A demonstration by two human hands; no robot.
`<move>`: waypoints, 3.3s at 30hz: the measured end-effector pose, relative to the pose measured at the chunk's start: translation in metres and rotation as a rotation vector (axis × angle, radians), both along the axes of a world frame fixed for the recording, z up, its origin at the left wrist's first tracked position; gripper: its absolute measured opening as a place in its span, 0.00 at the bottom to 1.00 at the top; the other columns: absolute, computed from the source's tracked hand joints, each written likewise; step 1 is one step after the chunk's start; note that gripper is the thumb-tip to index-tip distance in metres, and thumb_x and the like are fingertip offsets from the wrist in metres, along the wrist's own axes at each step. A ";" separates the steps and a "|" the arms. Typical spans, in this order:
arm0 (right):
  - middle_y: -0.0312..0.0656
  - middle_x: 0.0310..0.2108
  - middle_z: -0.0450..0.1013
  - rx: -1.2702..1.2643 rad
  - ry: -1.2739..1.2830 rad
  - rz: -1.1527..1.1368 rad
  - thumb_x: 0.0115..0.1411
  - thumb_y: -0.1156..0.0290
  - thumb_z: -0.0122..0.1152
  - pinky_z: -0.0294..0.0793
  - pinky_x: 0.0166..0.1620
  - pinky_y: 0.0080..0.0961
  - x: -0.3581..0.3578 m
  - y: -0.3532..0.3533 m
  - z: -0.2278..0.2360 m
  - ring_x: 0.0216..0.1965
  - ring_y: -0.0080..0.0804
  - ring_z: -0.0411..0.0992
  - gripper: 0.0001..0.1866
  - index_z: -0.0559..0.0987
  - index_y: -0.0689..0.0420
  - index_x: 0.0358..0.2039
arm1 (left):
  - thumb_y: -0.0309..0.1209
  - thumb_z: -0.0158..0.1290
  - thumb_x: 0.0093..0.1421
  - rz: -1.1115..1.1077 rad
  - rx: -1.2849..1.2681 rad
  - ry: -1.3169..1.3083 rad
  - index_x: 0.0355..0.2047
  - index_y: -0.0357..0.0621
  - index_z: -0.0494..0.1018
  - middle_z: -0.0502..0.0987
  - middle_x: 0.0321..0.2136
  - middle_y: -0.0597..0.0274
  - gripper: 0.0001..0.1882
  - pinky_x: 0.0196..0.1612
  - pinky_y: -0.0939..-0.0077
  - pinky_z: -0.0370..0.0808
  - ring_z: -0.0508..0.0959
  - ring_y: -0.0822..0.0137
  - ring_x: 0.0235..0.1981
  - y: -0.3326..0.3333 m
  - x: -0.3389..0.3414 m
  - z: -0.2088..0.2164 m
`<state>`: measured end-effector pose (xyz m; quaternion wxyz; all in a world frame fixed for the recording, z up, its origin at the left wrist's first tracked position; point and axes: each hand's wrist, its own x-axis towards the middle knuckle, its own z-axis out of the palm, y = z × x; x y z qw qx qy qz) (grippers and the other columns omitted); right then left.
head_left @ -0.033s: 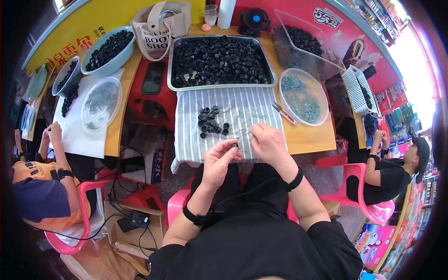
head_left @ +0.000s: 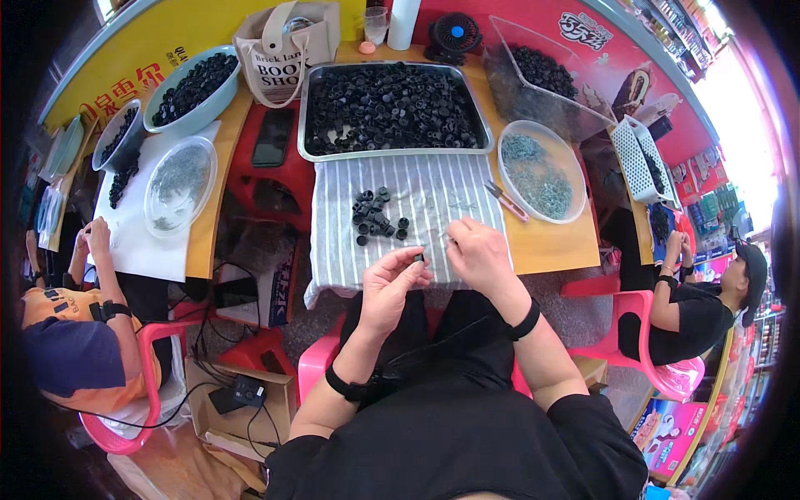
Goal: The recorder is sorting small black plastic or rubber components from a central tray into piles and containers on a workspace shared with other workers.
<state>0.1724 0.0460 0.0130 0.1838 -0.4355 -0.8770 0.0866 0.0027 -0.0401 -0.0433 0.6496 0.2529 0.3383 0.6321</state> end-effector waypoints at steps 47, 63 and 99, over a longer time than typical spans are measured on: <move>0.45 0.33 0.71 0.106 0.333 -0.038 0.50 0.81 0.63 0.71 0.37 0.37 -0.005 -0.030 -0.021 0.37 0.46 0.71 0.08 0.78 0.60 0.32 | 0.22 0.52 0.65 -0.074 0.050 -0.208 0.53 0.33 0.73 0.80 0.43 0.50 0.16 0.43 0.73 0.77 0.81 0.61 0.40 0.008 -0.010 -0.001; 0.39 0.30 0.71 -0.413 0.951 -0.093 0.54 0.84 0.61 0.71 0.35 0.20 -0.004 -0.040 -0.009 0.32 0.26 0.72 0.06 0.76 0.61 0.33 | 0.20 0.53 0.64 -0.088 0.077 -0.227 0.54 0.33 0.72 0.80 0.43 0.50 0.17 0.43 0.75 0.79 0.82 0.65 0.39 0.005 -0.011 0.001; 0.43 0.30 0.76 0.125 0.732 0.000 0.48 0.81 0.70 0.73 0.33 0.32 -0.038 -0.057 -0.007 0.30 0.40 0.74 0.08 0.79 0.62 0.30 | 0.20 0.52 0.64 -0.114 0.116 -0.268 0.53 0.33 0.73 0.79 0.46 0.49 0.16 0.47 0.72 0.80 0.81 0.65 0.43 0.003 -0.012 -0.009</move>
